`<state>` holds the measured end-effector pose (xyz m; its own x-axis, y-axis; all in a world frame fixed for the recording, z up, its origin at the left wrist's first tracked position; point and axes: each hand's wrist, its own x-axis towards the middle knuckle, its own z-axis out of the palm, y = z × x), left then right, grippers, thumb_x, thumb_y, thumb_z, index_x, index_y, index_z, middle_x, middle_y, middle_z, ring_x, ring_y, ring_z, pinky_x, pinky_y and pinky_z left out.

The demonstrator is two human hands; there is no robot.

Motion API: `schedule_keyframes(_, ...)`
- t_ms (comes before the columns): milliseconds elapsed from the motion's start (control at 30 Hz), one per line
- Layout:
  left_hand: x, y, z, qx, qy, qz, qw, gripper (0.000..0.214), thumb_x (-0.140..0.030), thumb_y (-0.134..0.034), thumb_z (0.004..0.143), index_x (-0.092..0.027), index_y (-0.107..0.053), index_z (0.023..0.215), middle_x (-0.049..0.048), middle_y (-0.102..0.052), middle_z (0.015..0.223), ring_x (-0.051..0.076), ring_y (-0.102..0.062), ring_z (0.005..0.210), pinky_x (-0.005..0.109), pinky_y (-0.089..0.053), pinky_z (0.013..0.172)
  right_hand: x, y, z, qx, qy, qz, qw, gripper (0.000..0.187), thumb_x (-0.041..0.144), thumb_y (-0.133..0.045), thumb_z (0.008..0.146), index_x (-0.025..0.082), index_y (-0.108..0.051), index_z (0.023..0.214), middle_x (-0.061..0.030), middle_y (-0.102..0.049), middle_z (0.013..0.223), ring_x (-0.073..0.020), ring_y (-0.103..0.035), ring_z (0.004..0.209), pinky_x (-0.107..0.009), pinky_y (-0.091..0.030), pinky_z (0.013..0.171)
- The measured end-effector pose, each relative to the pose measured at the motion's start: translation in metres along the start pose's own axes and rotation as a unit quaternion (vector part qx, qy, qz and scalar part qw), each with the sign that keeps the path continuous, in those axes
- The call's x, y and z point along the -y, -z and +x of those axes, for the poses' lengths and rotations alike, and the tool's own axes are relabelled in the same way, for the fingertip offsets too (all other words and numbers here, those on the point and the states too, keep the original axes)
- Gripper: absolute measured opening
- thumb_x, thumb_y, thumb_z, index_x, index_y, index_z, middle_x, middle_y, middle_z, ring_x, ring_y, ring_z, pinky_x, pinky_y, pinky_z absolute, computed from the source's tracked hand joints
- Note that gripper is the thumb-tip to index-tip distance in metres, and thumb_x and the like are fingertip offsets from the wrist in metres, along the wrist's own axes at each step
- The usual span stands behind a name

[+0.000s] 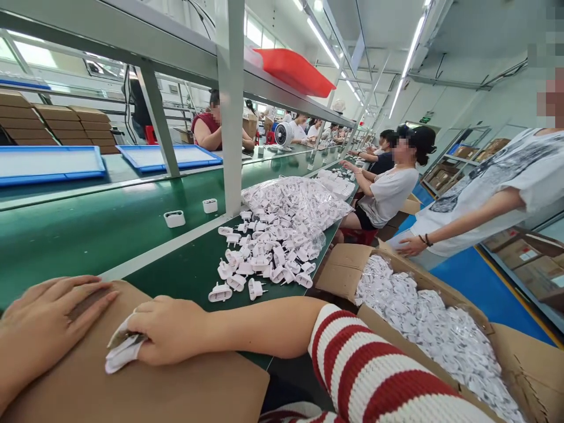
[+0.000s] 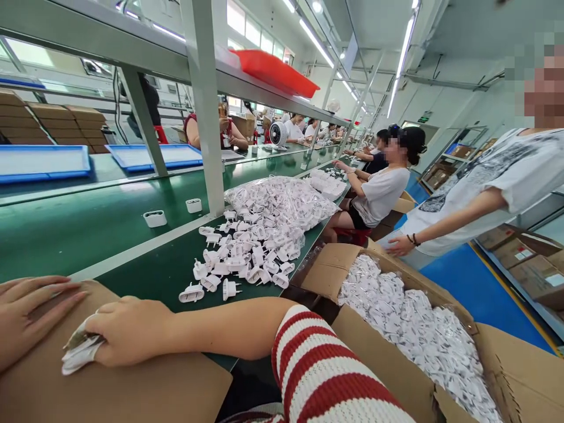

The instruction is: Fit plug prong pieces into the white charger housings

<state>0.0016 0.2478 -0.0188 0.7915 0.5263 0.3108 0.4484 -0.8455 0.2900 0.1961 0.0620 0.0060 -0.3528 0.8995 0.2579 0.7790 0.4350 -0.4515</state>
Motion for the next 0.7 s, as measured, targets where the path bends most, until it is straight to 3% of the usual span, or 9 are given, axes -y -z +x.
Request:
schedule_keyframes(100, -0.008, 0.006, 0.004, -0.101, 0.027, 0.006, 0.995, 0.026, -0.050, -0.058, 0.082, -0.065, -0.067, 0.101, -0.0147, -0.069, 0.105, 0.033, -0.054, 0.115, 0.052, -0.033, 0.114, -0.007, -0.003, 0.002, 0.010, 0.017, 0.002, 1.000, 0.022, 0.031, -0.059, 0.086, 0.018, -0.061, 0.103, -0.0086, -0.069, 0.109, -0.0245, -0.065, 0.108, -0.035, -0.051, 0.098)
schedule_keyframes(167, -0.013, 0.010, 0.002, -0.114, 0.045, 0.016, 0.992, 0.021, -0.050, -0.057, 0.082, -0.059, -0.069, 0.097, -0.0109, -0.069, 0.104, 0.033, -0.054, 0.114, 0.052, -0.035, 0.112, -0.009, -0.001, 0.001, 0.018, 0.017, 0.012, 1.000, 0.026, 0.032, -0.059, 0.084, 0.018, -0.062, 0.105, -0.0079, -0.068, 0.109, -0.0250, -0.065, 0.105, -0.032, -0.054, 0.088)
schedule_keyframes(267, -0.017, 0.013, 0.000, -0.105, 0.067, 0.033, 0.992, 0.017, -0.051, -0.055, 0.081, -0.053, -0.071, 0.088, -0.0086, -0.070, 0.101, 0.034, -0.056, 0.112, 0.051, -0.037, 0.110, -0.010, 0.003, -0.001, 0.029, 0.019, 0.030, 0.999, 0.025, 0.033, -0.060, 0.083, 0.018, -0.063, 0.103, -0.0068, -0.068, 0.106, -0.0245, -0.066, 0.102, -0.030, -0.054, 0.081)
schedule_keyframes(367, -0.015, 0.013, 0.000, -0.088, 0.074, 0.053, 0.992, 0.020, -0.054, -0.053, 0.080, -0.051, -0.072, 0.084, -0.0093, -0.071, 0.098, 0.033, -0.057, 0.113, 0.051, -0.037, 0.111, -0.011, 0.003, -0.001, 0.020, 0.024, 0.036, 0.999, 0.022, 0.029, -0.063, 0.081, 0.019, -0.062, 0.100, -0.0061, -0.068, 0.104, -0.0233, -0.065, 0.099, -0.030, -0.053, 0.083)
schedule_keyframes(467, -0.010, 0.011, 0.000, -0.071, 0.077, 0.091, 0.990, 0.025, -0.056, -0.048, 0.082, -0.050, -0.072, 0.089, -0.0100, -0.071, 0.103, 0.033, -0.056, 0.116, 0.051, -0.037, 0.111, -0.013, 0.001, 0.000, 0.021, 0.023, 0.037, 0.999, 0.022, 0.026, -0.066, 0.079, 0.019, -0.062, 0.100, -0.0058, -0.068, 0.103, -0.0228, -0.064, 0.098, -0.031, -0.052, 0.085)
schedule_keyframes(700, -0.001, 0.003, -0.001, -0.042, 0.098, 0.141, 0.984, 0.048, -0.059, -0.033, 0.090, -0.036, -0.072, 0.106, 0.0035, -0.067, 0.125, 0.033, -0.057, 0.122, 0.050, -0.037, 0.113, -0.015, -0.003, 0.001, 0.032, 0.034, 0.043, 0.998, 0.028, 0.026, -0.063, 0.081, 0.014, -0.063, 0.107, -0.0089, -0.065, 0.102, -0.0248, -0.060, 0.095, -0.033, -0.052, 0.081)
